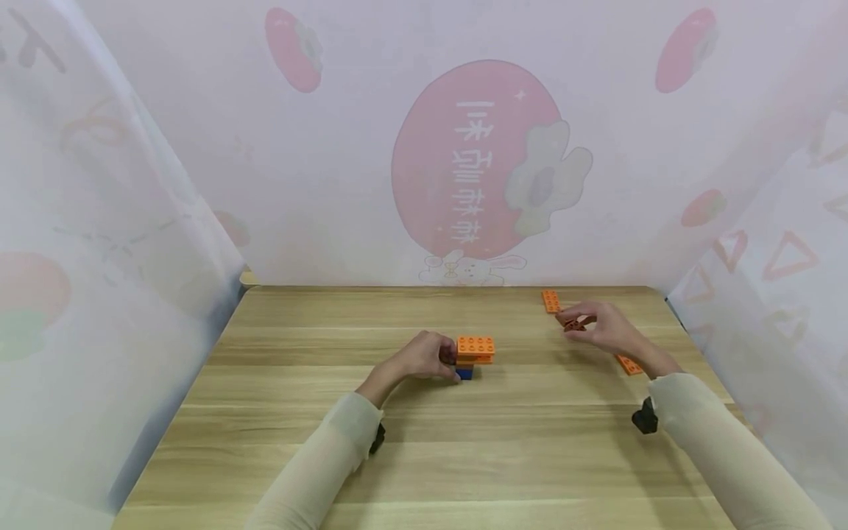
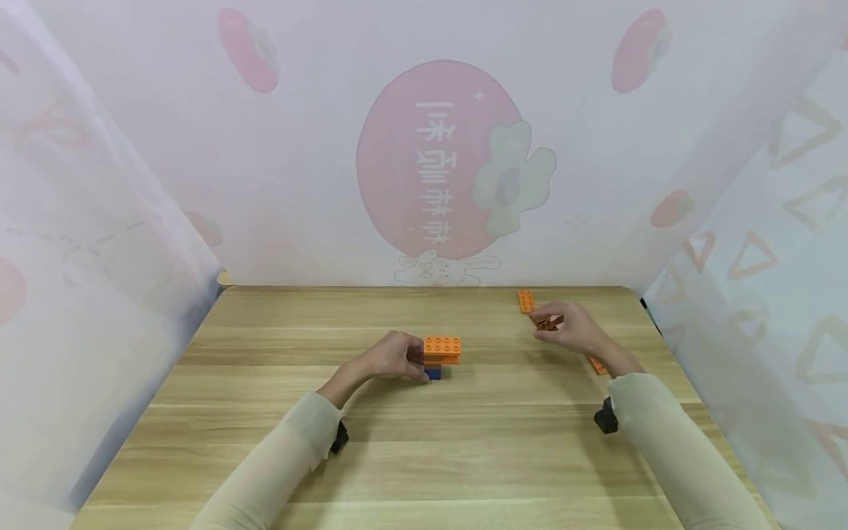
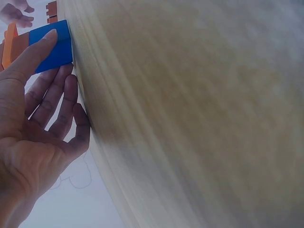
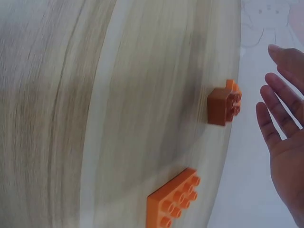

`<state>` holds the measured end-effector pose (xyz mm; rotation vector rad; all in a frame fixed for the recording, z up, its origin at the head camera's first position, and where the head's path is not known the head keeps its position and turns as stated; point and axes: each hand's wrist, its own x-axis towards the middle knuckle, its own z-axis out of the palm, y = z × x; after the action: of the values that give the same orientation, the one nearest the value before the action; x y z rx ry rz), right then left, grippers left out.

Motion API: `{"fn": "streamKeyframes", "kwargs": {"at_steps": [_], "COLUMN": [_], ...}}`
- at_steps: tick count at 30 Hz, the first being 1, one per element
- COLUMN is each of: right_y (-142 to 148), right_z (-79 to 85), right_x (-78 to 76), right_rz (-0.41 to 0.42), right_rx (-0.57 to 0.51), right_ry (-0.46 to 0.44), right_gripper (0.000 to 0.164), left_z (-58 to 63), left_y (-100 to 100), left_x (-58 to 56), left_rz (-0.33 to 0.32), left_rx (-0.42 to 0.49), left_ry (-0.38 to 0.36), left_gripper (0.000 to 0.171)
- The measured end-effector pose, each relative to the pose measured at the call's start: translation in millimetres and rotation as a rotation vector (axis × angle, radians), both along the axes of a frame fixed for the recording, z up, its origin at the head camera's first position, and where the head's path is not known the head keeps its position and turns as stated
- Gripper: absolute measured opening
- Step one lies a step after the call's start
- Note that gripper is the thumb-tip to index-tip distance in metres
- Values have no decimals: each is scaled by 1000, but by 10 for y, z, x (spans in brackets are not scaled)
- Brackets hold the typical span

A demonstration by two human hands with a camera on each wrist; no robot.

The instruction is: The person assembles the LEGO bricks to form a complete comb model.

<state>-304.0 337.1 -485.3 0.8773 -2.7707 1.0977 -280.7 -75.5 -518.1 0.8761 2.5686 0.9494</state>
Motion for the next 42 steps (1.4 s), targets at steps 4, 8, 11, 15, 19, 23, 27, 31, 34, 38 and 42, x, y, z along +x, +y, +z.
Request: {"fn": "streamKeyframes", "kwargs": {"at_steps": [4,8,11,15,19,23,27,31,34,38,42], "right_y": [94,191,243,283,311,322,323,318,312,311,299], "right_z": [-32,-69,-102,-154,-212,-262,-307,-337,-356,-386,-402], "right_x": [-8,-19,-22,-20,-37,-54,-71,-87,-99,-111,-107], "right_rz": [-47,-92,-119,-143,-160,-162,-156,-163,-168,-165,-162], "right_rx": [6,29,36,23,10,-6,-4,-11,-24,-26,-15], "right_ry": [-29,-60,-79,-91,-115,-132,-115,-124,-133,-121,-106], "right_gripper": [35,39,40,39,40,42,43,43,44,44,43], "left_z": [-8,-11,-6,4,13,3,-6,5,4,-5,-13], "left_y": [0,4,7,10,8,1,1,3,1,-2,-5], "left_x": [-2,4,7,10,15,10,6,8,3,-5,-7], "left_rz": [-2,1,2,7,8,5,3,2,3,3,1], "left_rx": [4,1,-3,-6,-1,7,13,13,12,5,7], "left_ry": [-7,-4,-1,-4,-10,-9,-12,-12,-10,-13,-16], "left_gripper": [29,29,29,28,28,28,28,28,27,28,28]}}
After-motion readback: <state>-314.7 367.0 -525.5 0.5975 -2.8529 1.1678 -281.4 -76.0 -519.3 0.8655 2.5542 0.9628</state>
